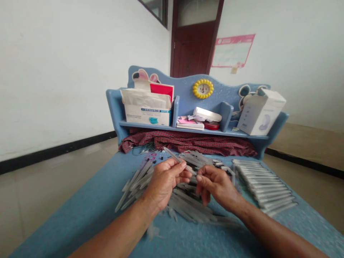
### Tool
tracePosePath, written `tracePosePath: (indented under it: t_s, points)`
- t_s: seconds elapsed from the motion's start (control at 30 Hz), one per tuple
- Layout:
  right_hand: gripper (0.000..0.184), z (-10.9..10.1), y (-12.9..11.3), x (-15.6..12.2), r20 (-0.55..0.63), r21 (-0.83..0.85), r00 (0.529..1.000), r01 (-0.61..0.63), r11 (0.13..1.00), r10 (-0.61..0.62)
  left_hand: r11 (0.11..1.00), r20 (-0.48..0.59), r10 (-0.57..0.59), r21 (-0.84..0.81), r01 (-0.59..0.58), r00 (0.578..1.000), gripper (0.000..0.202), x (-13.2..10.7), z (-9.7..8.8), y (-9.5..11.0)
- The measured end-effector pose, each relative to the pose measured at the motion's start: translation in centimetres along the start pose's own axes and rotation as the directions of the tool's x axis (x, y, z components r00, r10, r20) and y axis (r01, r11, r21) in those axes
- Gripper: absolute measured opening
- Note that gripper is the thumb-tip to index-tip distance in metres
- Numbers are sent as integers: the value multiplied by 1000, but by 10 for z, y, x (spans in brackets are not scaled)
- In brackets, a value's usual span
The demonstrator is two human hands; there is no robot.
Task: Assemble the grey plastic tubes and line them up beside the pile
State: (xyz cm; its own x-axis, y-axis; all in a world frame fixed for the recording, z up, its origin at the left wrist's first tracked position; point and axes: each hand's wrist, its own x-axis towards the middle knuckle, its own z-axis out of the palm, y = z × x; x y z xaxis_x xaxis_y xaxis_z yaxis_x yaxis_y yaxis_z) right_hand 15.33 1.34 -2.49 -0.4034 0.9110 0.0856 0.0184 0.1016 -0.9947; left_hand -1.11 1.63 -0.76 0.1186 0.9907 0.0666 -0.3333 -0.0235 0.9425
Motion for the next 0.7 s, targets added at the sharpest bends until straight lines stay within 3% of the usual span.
tracePosePath:
  t_s: [0.1, 0.5, 0.63, 0.7]
  points:
    - [40, 1, 1, 0, 50, -16, 998, -38, 999, 39, 1000, 4, -2, -1, 2, 1000, 15, 0, 1, 1]
    - [37, 1, -1, 1, 59, 43, 997, -54, 998, 52, 1000, -20, -4, -6, 4, 1000, 13, -1, 3, 3]
    - [42, 2, -2, 0, 123, 79, 987, -113, 990, 102, 1000, -1, 1, -17, -1, 1000, 14, -1, 3, 3]
    - [42, 2, -2, 0, 96, 71, 990, -106, 992, 99, 1000, -3, -2, -23, 2, 1000, 14, -1, 3, 3]
